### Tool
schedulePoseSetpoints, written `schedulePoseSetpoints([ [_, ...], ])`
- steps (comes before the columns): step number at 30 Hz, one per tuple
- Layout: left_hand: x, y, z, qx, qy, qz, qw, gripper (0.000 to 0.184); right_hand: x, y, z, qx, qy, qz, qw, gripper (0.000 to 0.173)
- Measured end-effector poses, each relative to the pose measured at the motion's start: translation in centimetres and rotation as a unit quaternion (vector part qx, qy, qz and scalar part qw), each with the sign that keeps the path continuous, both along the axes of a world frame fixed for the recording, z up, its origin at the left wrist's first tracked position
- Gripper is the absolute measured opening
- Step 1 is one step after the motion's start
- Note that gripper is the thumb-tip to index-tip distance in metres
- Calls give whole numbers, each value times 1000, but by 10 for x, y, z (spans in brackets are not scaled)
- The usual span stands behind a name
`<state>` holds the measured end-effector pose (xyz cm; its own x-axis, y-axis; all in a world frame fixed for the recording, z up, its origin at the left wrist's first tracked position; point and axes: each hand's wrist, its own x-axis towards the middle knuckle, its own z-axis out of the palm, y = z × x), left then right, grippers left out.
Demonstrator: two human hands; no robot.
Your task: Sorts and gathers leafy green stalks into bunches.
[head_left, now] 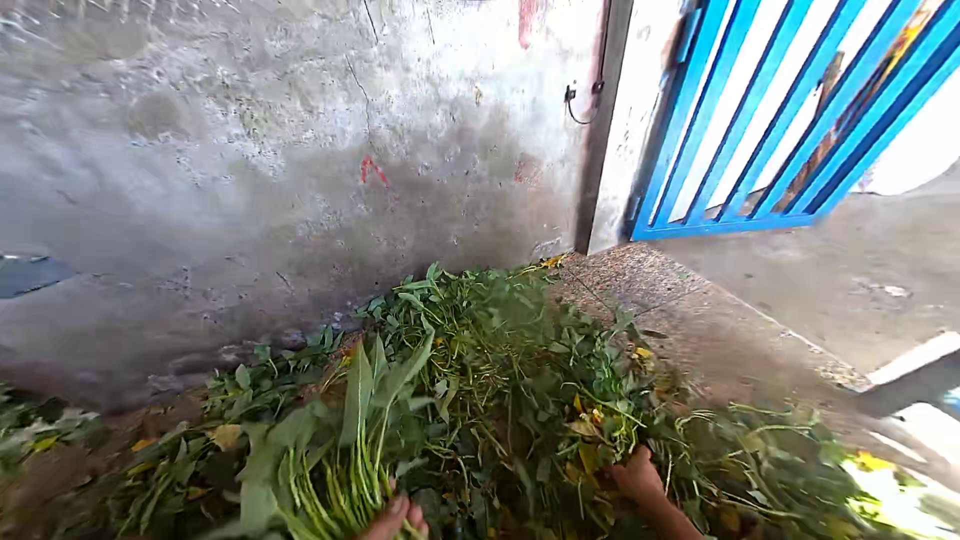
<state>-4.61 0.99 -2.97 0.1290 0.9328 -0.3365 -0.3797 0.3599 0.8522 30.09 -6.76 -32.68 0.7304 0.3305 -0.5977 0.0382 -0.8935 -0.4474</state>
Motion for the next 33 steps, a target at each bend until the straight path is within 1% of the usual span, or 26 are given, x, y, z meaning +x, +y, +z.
schedulePoseSetpoints([
  [3, -1, 0, 5, -8, 20, 57, 998, 15, 12, -46, -9, 24, 49, 36, 998, 107],
  [5, 0, 1, 7, -5, 26, 100, 995, 17, 24, -65, -3, 38, 68, 46, 996, 111],
  [7, -1, 4, 7, 11, 22, 145, 989, 17, 31, -67, 24, 24, 51, 72, 996, 117],
  [9, -3, 5, 9, 20, 29, 177, 984, 18, 32, -59, 51, -16, 11, 119, 993, 125],
  [10, -4, 5, 11, 19, 29, 182, 983, 19, 30, -53, 64, -37, -17, 140, 989, 124],
  [11, -5, 5, 14, 15, 24, 181, 983, 20, 24, -46, 81, -49, -46, 152, 986, 117],
  [12, -5, 4, 16, 7, 17, 175, 984, 21, 16, -38, 95, -36, -77, 152, 985, 103],
  [14, -6, 3, 16, -17, 1, 148, 989, 24, 2, -25, 110, 0, -136, 138, 981, 73],
  [16, -6, 1, 15, -36, -2, 116, 993, 24, -6, -14, 109, 8, -176, 142, 974, 52],
  [18, -8, -1, 14, -49, -2, 101, 994, 21, -10, -6, 103, -21, -203, 176, 963, 42],
  [20, -12, -1, 14, -57, -9, 99, 993, 21, -10, 1, 98, -73, -227, 235, 942, 40],
  [22, -16, -1, 14, -59, -18, 97, 993, 21, -5, 7, 91, -127, -249, 304, 911, 41],
  [24, -19, -2, 13, -56, -29, 86, 994, 17, 4, 13, 79, -161, -255, 360, 883, 45],
  [25, -19, -2, 13, -54, -32, 76, 995, 14, 9, 15, 73, -170, -244, 377, 877, 49],
  [26, -19, -3, 14, -54, -33, 67, 996, 13, 13, 16, 67, -171, -224, 382, 880, 52],
  [28, -17, -5, 14, -57, -25, 50, 997, 10, 15, 12, 60, -168, -173, 358, 902, 56],
  [30, -15, -5, 14, -57, -9, 47, 997, 11, 14, 8, 58, -159, -143, 323, 922, 51],
  [33, -11, -2, 15, -48, 3, 58, 997, 11, 19, 6, 64, -143, -104, 307, 935, 44],
])
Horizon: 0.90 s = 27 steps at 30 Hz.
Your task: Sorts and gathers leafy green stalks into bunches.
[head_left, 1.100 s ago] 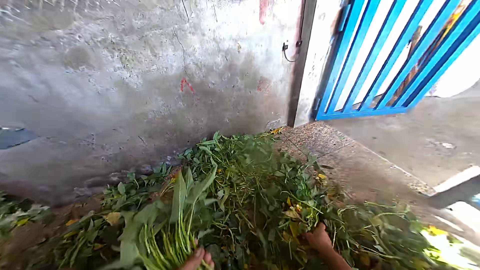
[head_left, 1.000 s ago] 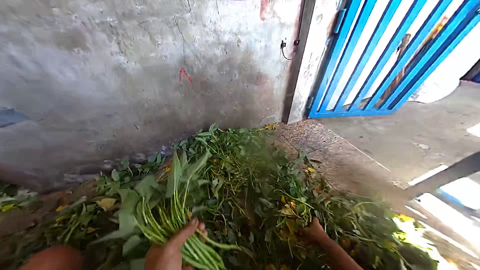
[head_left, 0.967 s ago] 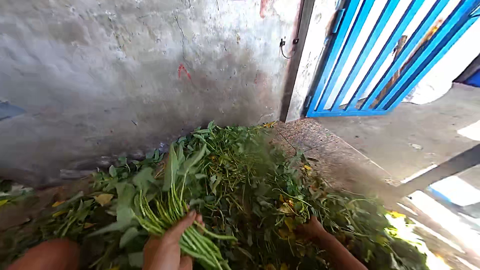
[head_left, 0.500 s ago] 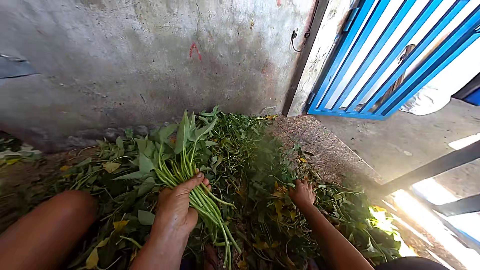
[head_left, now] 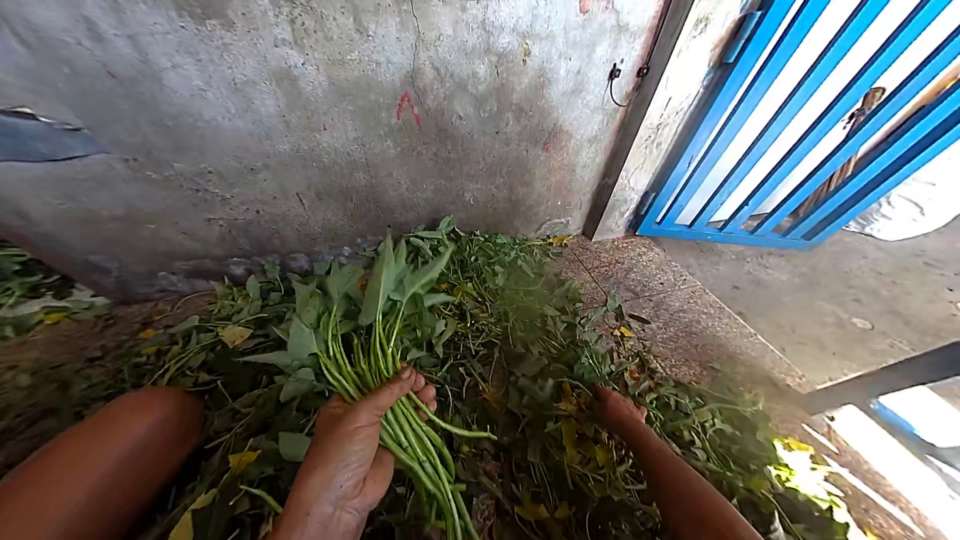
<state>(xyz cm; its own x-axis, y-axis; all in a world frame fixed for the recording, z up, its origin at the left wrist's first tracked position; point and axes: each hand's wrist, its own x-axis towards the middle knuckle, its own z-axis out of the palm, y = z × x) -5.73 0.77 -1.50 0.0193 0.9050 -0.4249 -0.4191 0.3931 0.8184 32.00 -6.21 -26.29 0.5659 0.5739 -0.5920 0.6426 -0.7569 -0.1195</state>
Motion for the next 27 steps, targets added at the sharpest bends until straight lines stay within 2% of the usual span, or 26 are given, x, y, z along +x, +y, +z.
schedulePoseSetpoints([
  [3, 1, -2, -1, -3, 17, 12, 1000, 14, -8, -14, 10, 64, -40, -31, 997, 46],
  [5, 0, -2, 1, -8, 24, 9, 1000, 15, -25, -22, 19, 168, -95, -38, 980, 52],
  [7, 0, -3, 2, -9, 31, 6, 999, 16, -62, -34, 26, 260, -107, -31, 959, 43],
  [8, 0, -3, 3, -8, 32, 7, 999, 15, -88, -42, 28, 258, -87, -20, 962, 42],
  [10, 1, -4, 4, -9, 29, 7, 1000, 16, -140, -62, 15, 157, -6, 23, 987, 52],
  [11, 2, -5, 4, -10, 25, 8, 1000, 16, -162, -72, 1, 82, 28, 54, 995, 64],
  [13, 2, -8, 4, -9, 12, 8, 1000, 17, -192, -98, -46, -20, 27, 95, 995, 96],
  [14, 2, -10, 3, -8, 7, 8, 1000, 17, -196, -112, -68, -31, 1, 105, 994, 101],
  [16, -1, -11, 2, -8, 5, 11, 1000, 17, -194, -125, -91, -41, -26, 114, 992, 92],
  [18, -3, -10, 0, -10, 5, 13, 1000, 17, -181, -114, -77, -35, 38, 89, 995, 71],
  [20, -3, -8, 1, -7, 7, 18, 1000, 17, -160, -98, -50, 77, 161, 10, 984, 53],
  [21, -3, -7, 1, -6, 6, 23, 1000, 17, -154, -93, -31, 168, 223, -48, 959, 47],
  [23, -2, -6, 2, -3, 3, 28, 1000, 16, -145, -86, 20, 303, 282, -140, 900, 37],
  [27, 0, -9, 3, -8, 4, 22, 1000, 17, -125, -96, 106, 433, 333, -239, 803, 31],
])
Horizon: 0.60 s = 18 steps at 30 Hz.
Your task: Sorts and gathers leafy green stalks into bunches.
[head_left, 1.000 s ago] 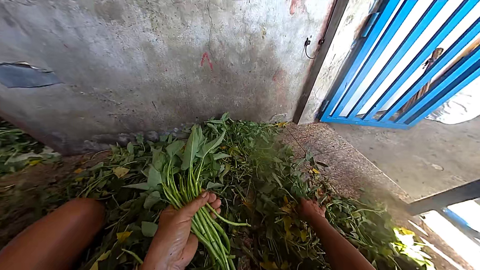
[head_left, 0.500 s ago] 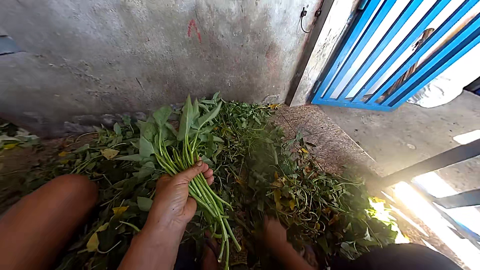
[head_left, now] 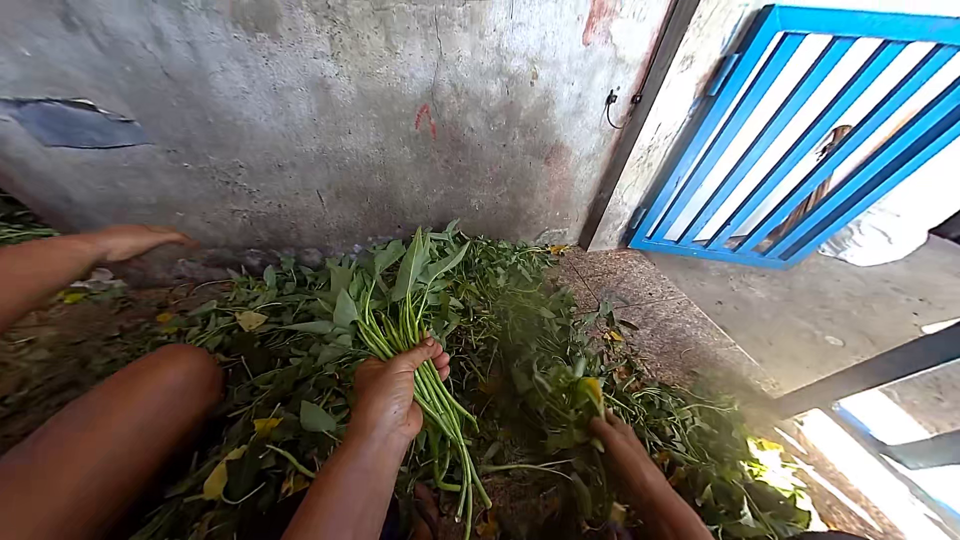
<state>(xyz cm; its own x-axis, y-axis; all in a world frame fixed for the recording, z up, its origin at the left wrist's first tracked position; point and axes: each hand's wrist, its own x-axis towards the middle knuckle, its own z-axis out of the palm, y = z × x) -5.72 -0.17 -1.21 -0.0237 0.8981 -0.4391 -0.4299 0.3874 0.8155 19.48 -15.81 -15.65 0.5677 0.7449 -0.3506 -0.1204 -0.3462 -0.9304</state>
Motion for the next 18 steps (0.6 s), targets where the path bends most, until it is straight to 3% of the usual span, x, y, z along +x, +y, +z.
schedulePoseSetpoints([
  [3, 1, -2, 1, 0, 4, -6, 1000, 19, 16, -22, 31, 100, 100, -63, 988, 24],
  [5, 1, -2, 1, 5, 5, -3, 1000, 18, 27, -34, 26, 175, 153, -81, 969, 20],
  [7, 1, -2, -3, 13, 8, 0, 1000, 17, 37, -40, 5, 163, 180, -110, 964, 21],
  [9, 2, -1, -4, 11, 13, 0, 1000, 18, 48, -43, -22, 30, 124, -148, 981, 28],
  [11, 2, -3, -4, 5, 19, -9, 1000, 18, 53, -47, -53, -127, 0, -163, 978, 57],
  [12, 3, -4, -5, 4, 20, -17, 1000, 18, 53, -49, -66, -158, -49, -180, 970, 70],
  [13, 4, -5, -4, 4, 21, -21, 1000, 18, 52, -49, -71, -159, -86, -208, 961, 70],
  [15, 6, -7, -4, 10, 24, -19, 999, 19, 47, -44, -67, -122, -131, -253, 951, 53],
  [18, 8, -6, -4, 19, 11, 0, 1000, 17, 42, -39, -66, -49, -205, -244, 947, 35],
])
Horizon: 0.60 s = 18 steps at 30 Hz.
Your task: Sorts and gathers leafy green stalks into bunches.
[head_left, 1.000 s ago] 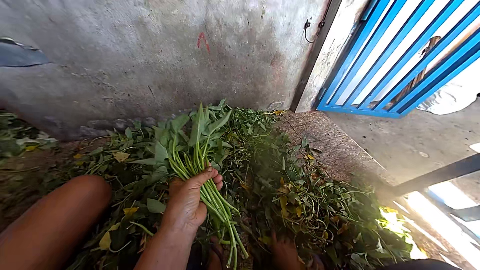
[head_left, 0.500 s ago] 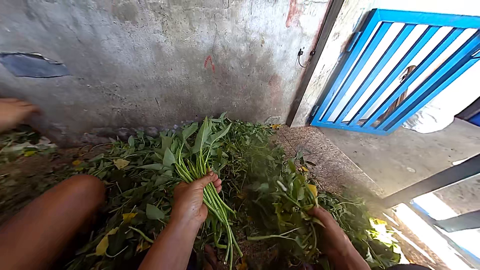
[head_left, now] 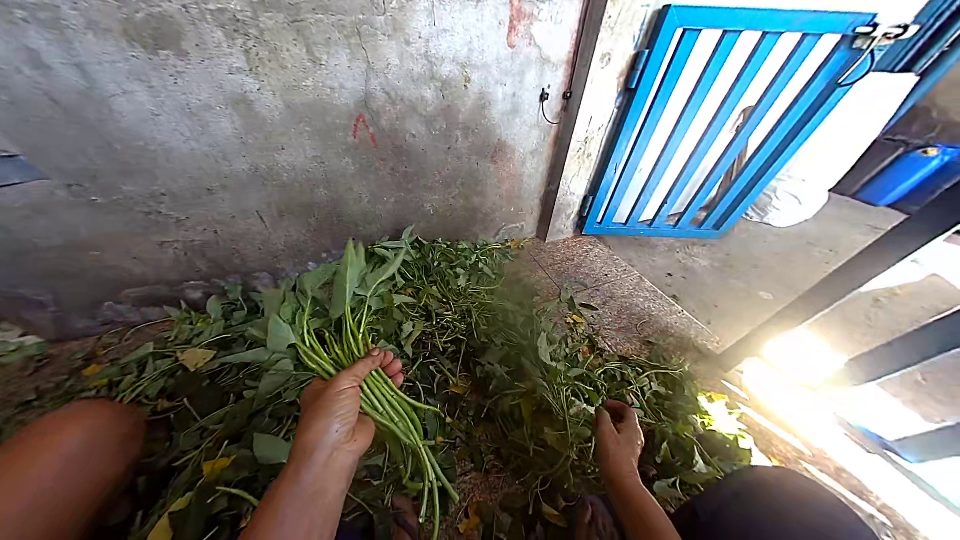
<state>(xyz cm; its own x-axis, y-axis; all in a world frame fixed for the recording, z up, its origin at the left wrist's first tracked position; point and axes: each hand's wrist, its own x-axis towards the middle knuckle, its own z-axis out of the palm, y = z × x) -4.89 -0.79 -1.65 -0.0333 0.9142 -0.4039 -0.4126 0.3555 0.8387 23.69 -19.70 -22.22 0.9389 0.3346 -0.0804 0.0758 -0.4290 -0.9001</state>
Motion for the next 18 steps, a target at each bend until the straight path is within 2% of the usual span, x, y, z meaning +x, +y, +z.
schedulePoseSetpoints([
  [2, 0, 0, 9, -11, -22, -8, 1000, 14, -8, 5, -4, -15, -34, 34, 999, 31],
  [3, 4, -3, 15, -20, -35, -16, 999, 13, -9, 5, -6, -53, -48, 62, 996, 32],
  [6, 17, -16, 31, -26, -64, -67, 995, 7, -11, 5, -18, -214, -18, 142, 966, 52],
  [10, 31, -18, 22, -26, -74, -104, 992, 8, -19, 6, -48, -288, -20, 166, 943, 48],
  [12, 33, -17, 20, -46, -60, -94, 993, 8, -23, 10, -40, -271, -47, 142, 951, 46],
  [14, 32, -20, 24, -57, -53, -85, 993, 9, -34, 10, -23, -166, -152, 99, 969, 40],
  [16, 33, -25, 30, -47, -55, -84, 994, 10, -40, 17, 0, -60, -246, 70, 965, 34],
  [17, 34, -28, 31, -37, -57, -86, 994, 10, -44, 21, 12, -59, -230, 71, 969, 35],
  [18, 35, -31, 31, -27, -58, -93, 994, 10, -47, 24, 21, -85, -159, 88, 980, 36],
])
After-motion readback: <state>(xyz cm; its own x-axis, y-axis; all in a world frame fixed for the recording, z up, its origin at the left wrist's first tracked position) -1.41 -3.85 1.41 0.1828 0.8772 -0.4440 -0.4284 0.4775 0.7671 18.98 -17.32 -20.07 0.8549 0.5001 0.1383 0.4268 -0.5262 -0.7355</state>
